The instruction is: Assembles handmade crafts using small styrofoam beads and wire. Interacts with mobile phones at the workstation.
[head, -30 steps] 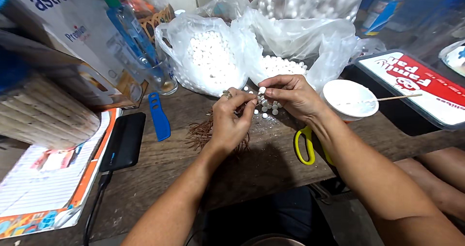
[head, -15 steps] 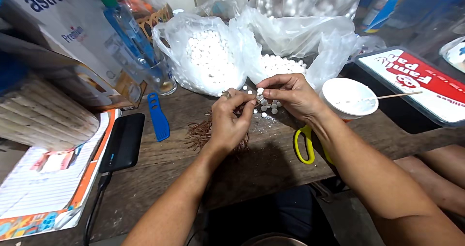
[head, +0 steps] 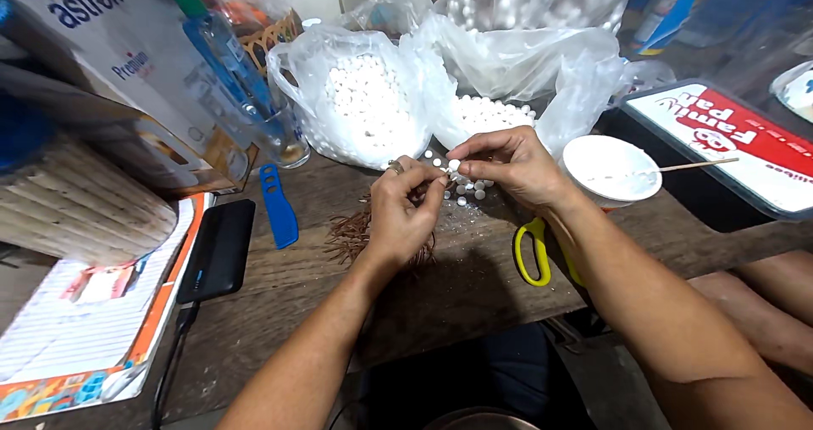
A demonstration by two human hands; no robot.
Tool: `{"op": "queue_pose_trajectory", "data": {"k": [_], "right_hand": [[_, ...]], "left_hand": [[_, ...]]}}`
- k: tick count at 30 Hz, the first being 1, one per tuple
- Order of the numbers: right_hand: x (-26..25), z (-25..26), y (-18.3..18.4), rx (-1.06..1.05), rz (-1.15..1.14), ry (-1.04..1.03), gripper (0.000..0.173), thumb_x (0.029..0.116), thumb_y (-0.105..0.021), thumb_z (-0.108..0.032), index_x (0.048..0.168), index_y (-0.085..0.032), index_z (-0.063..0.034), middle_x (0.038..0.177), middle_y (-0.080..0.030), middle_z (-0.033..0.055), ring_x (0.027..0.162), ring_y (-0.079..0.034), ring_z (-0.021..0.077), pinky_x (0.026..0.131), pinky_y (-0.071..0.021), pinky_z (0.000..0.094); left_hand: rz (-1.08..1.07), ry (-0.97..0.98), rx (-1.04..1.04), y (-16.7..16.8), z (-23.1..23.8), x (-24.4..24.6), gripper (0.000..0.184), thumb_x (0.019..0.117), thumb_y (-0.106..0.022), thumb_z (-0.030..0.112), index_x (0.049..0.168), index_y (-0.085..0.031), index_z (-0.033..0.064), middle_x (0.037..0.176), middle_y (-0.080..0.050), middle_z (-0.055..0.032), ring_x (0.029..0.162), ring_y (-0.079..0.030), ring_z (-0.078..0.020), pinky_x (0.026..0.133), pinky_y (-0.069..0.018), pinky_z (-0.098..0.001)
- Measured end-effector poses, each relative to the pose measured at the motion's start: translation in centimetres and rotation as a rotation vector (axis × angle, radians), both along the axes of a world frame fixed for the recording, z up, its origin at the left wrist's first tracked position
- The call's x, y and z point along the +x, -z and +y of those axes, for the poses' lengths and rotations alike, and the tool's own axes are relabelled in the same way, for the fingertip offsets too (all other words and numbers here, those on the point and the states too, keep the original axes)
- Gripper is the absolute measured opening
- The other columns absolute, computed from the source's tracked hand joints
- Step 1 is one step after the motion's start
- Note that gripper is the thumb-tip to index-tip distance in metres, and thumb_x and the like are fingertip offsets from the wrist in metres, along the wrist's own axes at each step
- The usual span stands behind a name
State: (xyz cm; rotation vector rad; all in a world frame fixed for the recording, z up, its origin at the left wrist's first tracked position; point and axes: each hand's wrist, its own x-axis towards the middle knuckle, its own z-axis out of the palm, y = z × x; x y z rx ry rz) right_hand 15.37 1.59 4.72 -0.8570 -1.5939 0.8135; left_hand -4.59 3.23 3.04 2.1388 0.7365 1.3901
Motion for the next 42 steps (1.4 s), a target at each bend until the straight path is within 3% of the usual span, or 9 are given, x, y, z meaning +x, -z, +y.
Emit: {"op": "queue_pose_trajectory", "data": {"k": [5, 20, 24, 26, 28, 32, 35, 38, 42], "right_hand": [[-0.2, -0.1, 0.1, 0.064, -0.060, -0.013, 0.015, 0.0874, -0.067, 0.006, 0.100, -0.073, 0.0019, 0.097, -0.072, -0.0006, 0.083, -0.067, -0.0010, 0.077, -0.0575, 0.0160], [-0.7, 0.0, 0.5, 0.146, -0.134, 0.029, 0.012, 0.0894, -0.066, 0.002, 0.100, -0.073, 0.0029, 0.094, -0.069, 0.0009, 0.082, -0.064, -0.0021, 0.078, -0.0556, 0.0148], [-0.8, -0.1, 0.1, 0.154, -0.115, 0.105, 0.021, 0.0934, -0.065, -0.002, 0.112, -0.071, 0.0052, 0.100, -0.071, 0.0037, 0.086, -0.066, 0.0005, 0.079, -0.0567, 0.0169], [-0.5, 0.0, -0.1, 0.161, -0.120, 0.173, 0.025, 0.0958, -0.063, -0.005, 0.118, -0.068, 0.0054, 0.102, -0.072, 0.0034, 0.088, -0.067, 0.0008, 0.080, -0.0568, 0.0180], [-0.4, 0.3, 0.2, 0.164, -0.193, 0.223, 0.021, 0.0960, -0.064, -0.008, 0.112, -0.072, 0.0030, 0.104, -0.072, 0.0055, 0.090, -0.067, 0.0019, 0.080, -0.0564, 0.0183], [-1.3, 1.2, -0.2, 0.109, -0.460, 0.221, 0.016, 0.0960, -0.065, -0.010, 0.104, -0.076, -0.0005, 0.096, -0.072, 0.0088, 0.082, -0.065, 0.0058, 0.075, -0.0530, 0.0211], [-2.5, 2.1, -0.9, 0.044, -0.626, 0.210, 0.014, 0.0968, -0.065, -0.008, 0.099, -0.076, 0.0006, 0.092, -0.072, 0.0123, 0.078, -0.066, 0.0144, 0.075, -0.0539, 0.0316], [-3.5, 4.0, 0.0, -0.027, -0.775, 0.165, 0.017, 0.0982, -0.064, -0.008, 0.103, -0.076, 0.0024, 0.097, -0.073, 0.0187, 0.091, -0.070, 0.0312, 0.087, -0.0538, 0.0519], [-4.4, 4.8, 1.1, -0.082, -0.893, 0.158, 0.019, 0.0999, -0.062, -0.009, 0.104, -0.074, 0.0042, 0.101, -0.071, 0.0232, 0.096, -0.069, 0.0393, 0.087, -0.0523, 0.0588]], "left_hand": [[0.031, -0.016, 0.030, 0.2, 0.0, 0.0, 0.011, 0.0927, -0.065, 0.004, 0.088, -0.073, -0.0006, 0.086, -0.061, -0.0047, 0.077, -0.057, -0.0002, 0.069, -0.0455, -0.0114], [0.034, -0.049, 0.060, 0.5, 0.0, 0.1, 0.010, 0.0917, -0.065, 0.002, 0.087, -0.073, -0.0021, 0.085, -0.063, -0.0065, 0.076, -0.058, -0.0003, 0.068, -0.0456, -0.0109], [0.015, -0.004, -0.125, -0.6, 0.2, -0.7, 0.010, 0.0962, -0.066, 0.002, 0.101, -0.073, -0.0025, 0.097, -0.067, -0.0078, 0.078, -0.063, -0.0021, 0.070, -0.0535, -0.0156], [-0.128, 0.016, -0.251, -1.2, 0.8, -1.0, 0.012, 0.0951, -0.064, -0.003, 0.104, -0.071, -0.0044, 0.096, -0.069, -0.0038, 0.077, -0.066, -0.0006, 0.073, -0.0576, -0.0173], [-0.277, 0.022, -0.379, -1.8, 1.4, -1.1, 0.012, 0.0938, -0.063, -0.007, 0.103, -0.070, -0.0027, 0.090, -0.071, 0.0009, 0.075, -0.068, -0.0021, 0.074, -0.0592, -0.0203], [-0.428, 0.011, -0.585, -2.5, 1.8, -1.3, 0.015, 0.0943, -0.059, -0.008, 0.096, -0.070, 0.0015, 0.086, -0.071, 0.0011, 0.071, -0.067, -0.0046, 0.068, -0.0580, -0.0209], [-0.458, -0.001, -0.662, -2.4, 2.1, -1.3, 0.013, 0.0967, -0.059, -0.004, 0.094, -0.071, 0.0017, 0.082, -0.071, 0.0009, 0.065, -0.064, -0.0031, 0.062, -0.0547, -0.0180], [-0.479, 0.007, -0.682, -2.2, 2.3, -1.2, 0.014, 0.0976, -0.059, -0.003, 0.090, -0.071, 0.0015, 0.078, -0.070, 0.0003, 0.064, -0.064, -0.0043, 0.061, -0.0551, -0.0187], [-0.439, -0.007, -0.666, -2.0, 1.7, -1.4, 0.012, 0.0978, -0.063, 0.000, 0.092, -0.072, 0.0044, 0.079, -0.071, 0.0030, 0.065, -0.065, -0.0028, 0.064, -0.0558, -0.0180]]}}
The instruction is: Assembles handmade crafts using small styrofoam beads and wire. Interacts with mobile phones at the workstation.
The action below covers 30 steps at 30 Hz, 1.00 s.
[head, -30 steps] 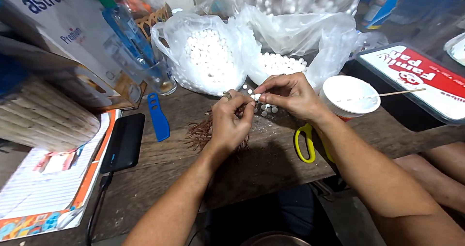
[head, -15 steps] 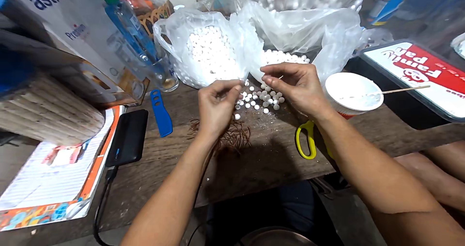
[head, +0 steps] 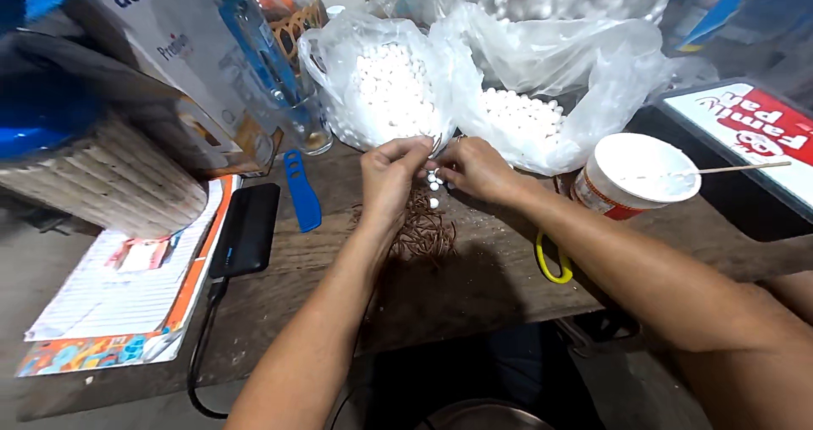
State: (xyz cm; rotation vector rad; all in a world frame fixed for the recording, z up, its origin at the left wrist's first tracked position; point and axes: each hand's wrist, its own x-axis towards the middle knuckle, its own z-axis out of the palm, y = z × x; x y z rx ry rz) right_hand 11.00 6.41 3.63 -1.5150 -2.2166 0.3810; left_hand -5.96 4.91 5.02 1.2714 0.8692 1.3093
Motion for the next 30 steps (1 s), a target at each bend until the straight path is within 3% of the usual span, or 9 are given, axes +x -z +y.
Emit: {"op": "queue_pose_trajectory", "data": {"k": [2, 4, 6, 7, 9, 11, 14, 17, 30], "right_hand": [[0.1, -0.1, 0.1, 0.011, 0.030, -0.001, 0.017, 0.0981, -0.063, -0.008, 0.103, -0.074, 0.0049, 0.100, -0.070, 0.0231, 0.092, -0.069, 0.0376, 0.086, -0.0534, 0.0567], [0.8, -0.7, -0.5, 0.016, 0.184, 0.014, 0.014, 0.0951, -0.068, -0.007, 0.100, -0.073, 0.0058, 0.094, -0.069, 0.0187, 0.082, -0.067, 0.0277, 0.080, -0.0552, 0.0462], [1.5, -1.8, -1.4, -0.039, 0.538, 0.069, 0.010, 0.0907, -0.070, -0.002, 0.099, -0.071, 0.0032, 0.082, -0.067, 0.0054, 0.068, -0.061, 0.0079, 0.067, -0.0529, 0.0254], [1.7, -2.6, -2.0, -0.108, 0.765, 0.094, 0.009, 0.0900, -0.068, 0.003, 0.099, -0.069, 0.0015, 0.080, -0.066, 0.0011, 0.066, -0.062, 0.0044, 0.065, -0.0553, 0.0217], [2.1, -4.0, -2.5, -0.197, 1.099, 0.100, 0.019, 0.0908, -0.058, 0.009, 0.103, -0.066, -0.0034, 0.077, -0.068, -0.0030, 0.066, -0.066, 0.0049, 0.065, -0.0596, 0.0221], [2.4, -4.9, -1.9, -0.212, 1.229, 0.066, 0.026, 0.0917, -0.054, 0.009, 0.108, -0.069, -0.0034, 0.082, -0.070, -0.0031, 0.070, -0.068, 0.0056, 0.068, -0.0603, 0.0223], [3.1, -5.0, -1.0, -0.216, 1.319, 0.026, 0.027, 0.0919, -0.053, 0.011, 0.104, -0.073, -0.0020, 0.086, -0.074, 0.0000, 0.074, -0.069, 0.0062, 0.072, -0.0602, 0.0222], [3.3, -5.0, -1.2, -0.230, 1.333, -0.010, 0.029, 0.0918, -0.050, 0.011, 0.104, -0.074, -0.0012, 0.090, -0.075, 0.0020, 0.077, -0.071, 0.0077, 0.075, -0.0611, 0.0227], [3.0, -4.8, -0.9, -0.230, 1.285, 0.019, 0.024, 0.0975, -0.053, 0.005, 0.099, -0.075, -0.0031, 0.082, -0.073, -0.0010, 0.069, -0.067, 0.0046, 0.067, -0.0587, 0.0203]], "left_hand": [[0.035, 0.017, 0.044, 0.2, -0.4, -0.3, 0.011, 0.0979, -0.063, 0.001, 0.095, -0.073, 0.0054, 0.079, -0.070, 0.0034, 0.066, -0.064, -0.0030, 0.065, -0.0555, -0.0188], [0.059, 0.043, 0.095, 0.6, -0.5, -0.4, 0.009, 0.0978, -0.064, 0.002, 0.096, -0.073, 0.0051, 0.079, -0.069, 0.0028, 0.065, -0.063, -0.0032, 0.064, -0.0554, -0.0188], [0.105, 0.058, 0.139, 0.6, -0.8, -0.4, 0.008, 0.0975, -0.065, 0.002, 0.098, -0.073, 0.0051, 0.081, -0.068, 0.0033, 0.064, -0.062, -0.0028, 0.063, -0.0551, -0.0188], [0.141, 0.065, 0.156, 0.5, -1.1, -0.4, 0.007, 0.0976, -0.065, 0.004, 0.098, -0.072, 0.0057, 0.081, -0.067, 0.0029, 0.063, -0.060, -0.0027, 0.061, -0.0538, -0.0185], [0.197, 0.069, 0.213, 0.6, -1.5, -0.2, 0.005, 0.0966, -0.067, 0.004, 0.096, -0.072, 0.0064, 0.082, -0.067, 0.0026, 0.062, -0.059, -0.0016, 0.058, -0.0525, -0.0171], [0.223, 0.074, 0.280, 0.9, -1.7, 0.1, 0.005, 0.0948, -0.068, 0.002, 0.096, -0.072, 0.0052, 0.085, -0.067, 0.0026, 0.067, -0.061, -0.0003, 0.061, -0.0532, -0.0156], [0.234, 0.076, 0.339, 1.0, -1.7, 0.5, 0.005, 0.0931, -0.069, -0.001, 0.093, -0.072, 0.0034, 0.088, -0.067, 0.0023, 0.074, -0.064, -0.0002, 0.067, -0.0551, -0.0157], [0.227, 0.063, 0.362, 1.0, -1.8, 0.7, 0.005, 0.0915, -0.069, -0.003, 0.091, -0.072, 0.0012, 0.087, -0.065, 0.0016, 0.073, -0.063, 0.0007, 0.067, -0.0549, -0.0145], [0.257, 0.062, 0.408, 1.0, -2.0, 0.8, 0.004, 0.0919, -0.068, -0.002, 0.091, -0.072, 0.0004, 0.087, -0.063, -0.0003, 0.066, -0.060, 0.0012, 0.059, -0.0521, -0.0121]]}}
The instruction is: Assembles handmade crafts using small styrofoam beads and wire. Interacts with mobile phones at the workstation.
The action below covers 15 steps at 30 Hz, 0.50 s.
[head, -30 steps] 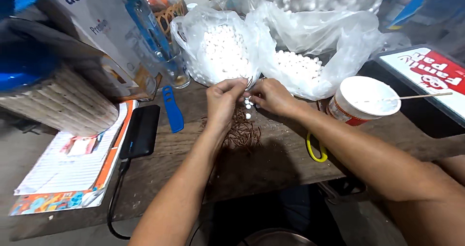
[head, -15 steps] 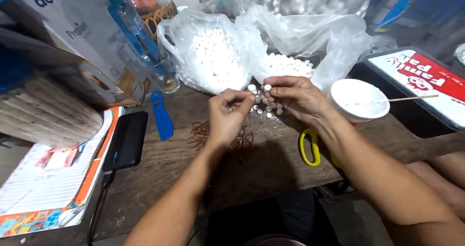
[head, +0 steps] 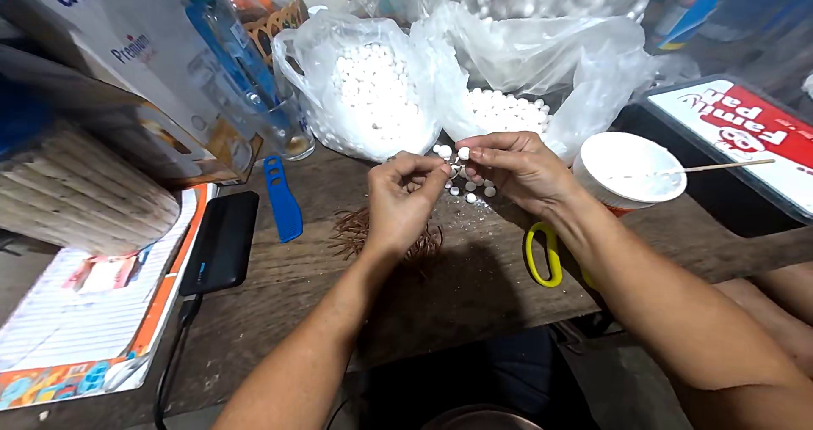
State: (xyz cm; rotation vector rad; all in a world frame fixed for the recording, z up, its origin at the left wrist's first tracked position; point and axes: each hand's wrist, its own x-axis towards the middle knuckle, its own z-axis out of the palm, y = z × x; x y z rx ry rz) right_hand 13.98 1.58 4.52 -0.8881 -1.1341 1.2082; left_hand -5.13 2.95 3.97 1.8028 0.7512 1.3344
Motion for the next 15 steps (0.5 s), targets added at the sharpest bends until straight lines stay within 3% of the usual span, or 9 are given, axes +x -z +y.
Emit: {"op": "queue_pose_trajectory", "data": {"k": [15], "right_hand": [[-0.26, 0.02, 0.24, 0.058, -0.041, 0.050, 0.019, 0.0917, -0.062, 0.008, 0.095, -0.075, -0.0048, 0.079, -0.073, -0.0032, 0.067, -0.066, 0.0028, 0.067, -0.0572, 0.0191]], "left_hand": [[0.028, 0.016, -0.004, 0.19, 0.10, -0.01, 0.007, 0.0918, -0.068, -0.002, 0.089, -0.071, 0.0033, 0.085, -0.063, 0.0014, 0.064, -0.059, 0.0013, 0.057, -0.0516, -0.0124]]}}
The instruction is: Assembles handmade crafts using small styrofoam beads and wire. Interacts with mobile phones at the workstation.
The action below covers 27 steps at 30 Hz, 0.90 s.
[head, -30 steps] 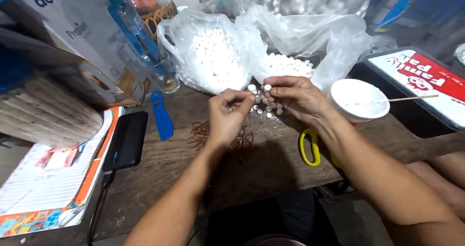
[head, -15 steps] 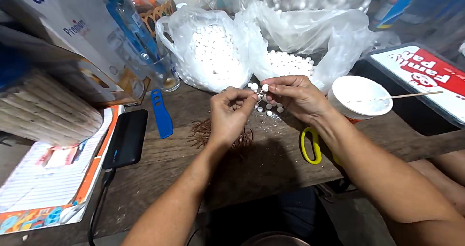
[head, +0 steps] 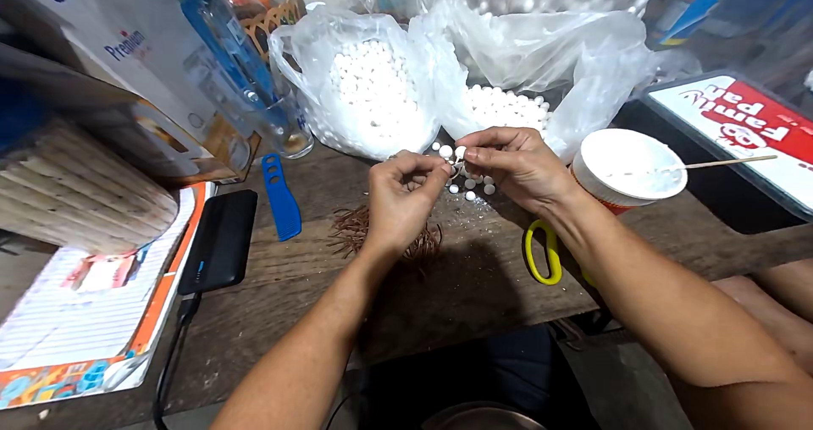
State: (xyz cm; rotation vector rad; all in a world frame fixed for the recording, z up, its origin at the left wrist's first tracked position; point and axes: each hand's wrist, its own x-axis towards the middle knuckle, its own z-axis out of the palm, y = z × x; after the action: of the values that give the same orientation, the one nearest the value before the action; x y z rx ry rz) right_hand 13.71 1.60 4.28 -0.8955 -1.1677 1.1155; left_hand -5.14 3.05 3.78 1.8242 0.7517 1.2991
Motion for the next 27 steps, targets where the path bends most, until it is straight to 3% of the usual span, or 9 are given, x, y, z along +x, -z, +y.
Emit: {"op": "queue_pose_trajectory", "data": {"k": [4, 8, 13, 27], "right_hand": [[-0.03, 0.03, 0.10, 0.019, -0.023, 0.001, 0.019, 0.0899, -0.062, 0.008, 0.095, -0.075, -0.0055, 0.078, -0.072, -0.0037, 0.067, -0.065, 0.0024, 0.066, -0.0570, 0.0192], [0.05, 0.00, 0.24, 0.075, -0.072, 0.011, 0.019, 0.0872, -0.065, 0.010, 0.096, -0.075, -0.0045, 0.080, -0.073, -0.0039, 0.069, -0.066, 0.0021, 0.067, -0.0578, 0.0189], [0.13, -0.36, -0.03, 0.199, -0.245, 0.056, 0.020, 0.0852, -0.068, 0.010, 0.099, -0.076, -0.0024, 0.089, -0.075, -0.0032, 0.078, -0.069, 0.0008, 0.075, -0.0591, 0.0184], [-0.44, -0.70, 0.40, 0.245, -0.300, 0.117, 0.013, 0.0859, -0.073, 0.006, 0.093, -0.074, -0.0041, 0.083, -0.073, -0.0047, 0.071, -0.066, -0.0015, 0.068, -0.0569, 0.0145]], "left_hand": [[-0.044, -0.002, 0.015, 0.37, 0.23, 0.24, 0.005, 0.0913, -0.069, -0.004, 0.089, -0.071, 0.0002, 0.084, -0.063, 0.0010, 0.067, -0.059, 0.0030, 0.060, -0.0516, -0.0113], [0.021, -0.023, -0.018, 0.01, -0.20, -0.05, 0.007, 0.0926, -0.069, 0.000, 0.088, -0.070, 0.0043, 0.081, -0.063, 0.0023, 0.061, -0.057, 0.0013, 0.055, -0.0499, -0.0127], [0.021, -0.088, 0.014, 0.24, -0.25, 0.12, 0.005, 0.0936, -0.068, 0.002, 0.089, -0.069, 0.0037, 0.079, -0.064, 0.0021, 0.060, -0.056, 0.0027, 0.055, -0.0478, -0.0117], [0.020, -0.152, 0.117, 0.91, -0.29, 0.84, 0.005, 0.0938, -0.066, 0.001, 0.092, -0.069, -0.0020, 0.082, -0.061, -0.0015, 0.063, -0.054, 0.0043, 0.057, -0.0455, -0.0084]]}}
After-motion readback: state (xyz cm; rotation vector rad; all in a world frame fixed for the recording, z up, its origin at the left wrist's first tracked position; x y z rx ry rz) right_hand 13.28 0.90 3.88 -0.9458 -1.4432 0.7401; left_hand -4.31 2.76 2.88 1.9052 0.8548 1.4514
